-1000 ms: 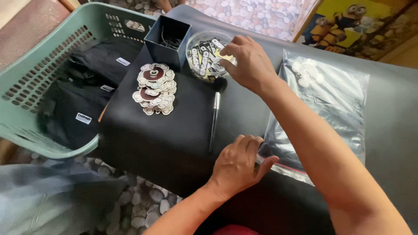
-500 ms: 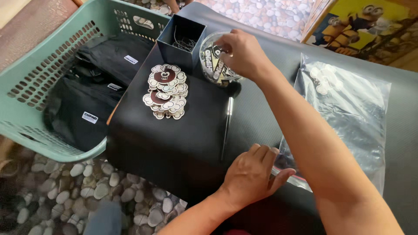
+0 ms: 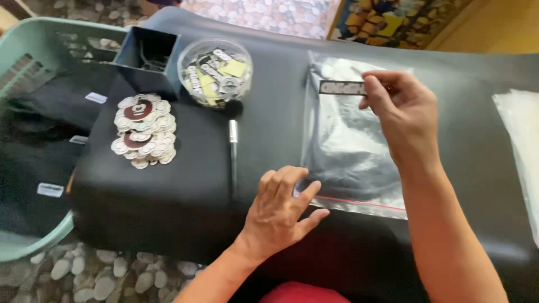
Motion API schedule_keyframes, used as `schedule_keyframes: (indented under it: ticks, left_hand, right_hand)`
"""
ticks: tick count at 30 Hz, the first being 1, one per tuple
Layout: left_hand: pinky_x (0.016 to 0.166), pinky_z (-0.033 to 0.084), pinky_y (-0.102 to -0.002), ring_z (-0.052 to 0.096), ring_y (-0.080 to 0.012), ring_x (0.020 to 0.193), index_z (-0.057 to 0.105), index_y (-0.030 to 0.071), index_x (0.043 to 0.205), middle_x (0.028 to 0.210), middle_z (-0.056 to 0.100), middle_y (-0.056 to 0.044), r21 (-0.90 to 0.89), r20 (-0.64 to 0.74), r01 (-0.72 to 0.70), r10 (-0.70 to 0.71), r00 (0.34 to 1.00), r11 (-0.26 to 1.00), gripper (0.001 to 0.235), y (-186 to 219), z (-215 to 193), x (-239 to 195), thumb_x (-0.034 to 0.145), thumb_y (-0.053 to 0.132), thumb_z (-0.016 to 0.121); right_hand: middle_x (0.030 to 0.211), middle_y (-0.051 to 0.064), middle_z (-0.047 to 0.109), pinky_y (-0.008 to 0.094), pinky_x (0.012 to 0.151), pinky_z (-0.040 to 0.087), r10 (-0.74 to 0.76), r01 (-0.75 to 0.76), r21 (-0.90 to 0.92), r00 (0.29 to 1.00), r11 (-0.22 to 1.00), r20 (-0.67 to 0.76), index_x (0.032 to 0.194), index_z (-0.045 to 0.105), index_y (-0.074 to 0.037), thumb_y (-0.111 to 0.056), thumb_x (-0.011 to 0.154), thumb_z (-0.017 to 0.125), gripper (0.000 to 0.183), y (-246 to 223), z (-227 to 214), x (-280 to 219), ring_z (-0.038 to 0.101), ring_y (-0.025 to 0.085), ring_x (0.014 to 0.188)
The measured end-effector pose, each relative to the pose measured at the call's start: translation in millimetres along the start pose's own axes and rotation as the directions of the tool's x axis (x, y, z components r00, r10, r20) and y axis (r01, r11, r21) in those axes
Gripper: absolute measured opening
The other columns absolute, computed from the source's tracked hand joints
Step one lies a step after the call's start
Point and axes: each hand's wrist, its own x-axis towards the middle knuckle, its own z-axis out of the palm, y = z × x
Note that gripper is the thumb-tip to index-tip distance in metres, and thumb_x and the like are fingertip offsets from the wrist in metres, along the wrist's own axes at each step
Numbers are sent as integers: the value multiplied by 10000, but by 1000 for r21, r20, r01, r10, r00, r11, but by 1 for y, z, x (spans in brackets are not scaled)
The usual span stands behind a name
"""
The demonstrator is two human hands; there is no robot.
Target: The person attaches a small metal clasp to a bear-shaped keychain and places it on a black bag. They then use a brush to clean the bag's surface before placing the bag into a clear plastic zip-lock bag and sealing it.
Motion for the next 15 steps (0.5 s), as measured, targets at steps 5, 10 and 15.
schedule_keyframes:
  ticks: [5, 10, 15]
  left_hand:
    - [977, 417, -471, 588, -311, 1159, 664, 97, 1114, 1239, 578, -161, -4, 82, -179, 178, 981, 984, 207, 18, 25, 15, 967, 193, 775]
    - [926, 437, -435, 615, -277, 1034, 646, 76, 1017, 1121, 613, -128, -2, 101, -259, 257, 961, 966, 152, 31, 38, 30, 946, -51, 606]
    - [670, 479, -391, 548, -261, 809, 660, 30, 1011, 926, 551, -92, -50, 18, -94, 95, 995, 994, 71, 40, 36, 50, 976, 62, 714]
  right_hand:
    - [893, 20, 584, 206, 701, 511, 127, -78, 230, 971, 970, -203, 1198, 667, -87, -181, 1084, 649, 149, 37, -67, -62, 623, 107, 737]
    - [853, 15, 590, 173, 671, 462, 209, -105, 307, 921, 946, -330, 1137, 685, -100, -220, 1051, 679, 148, 54, -92, -122, 608, 95, 715]
    - [777, 29, 596, 210, 506, 519, 242, -171, 288, 942, 942, -232, 1120, 708, -62, -147, 995, 678, 154, 45, -94, -173, 611, 123, 574]
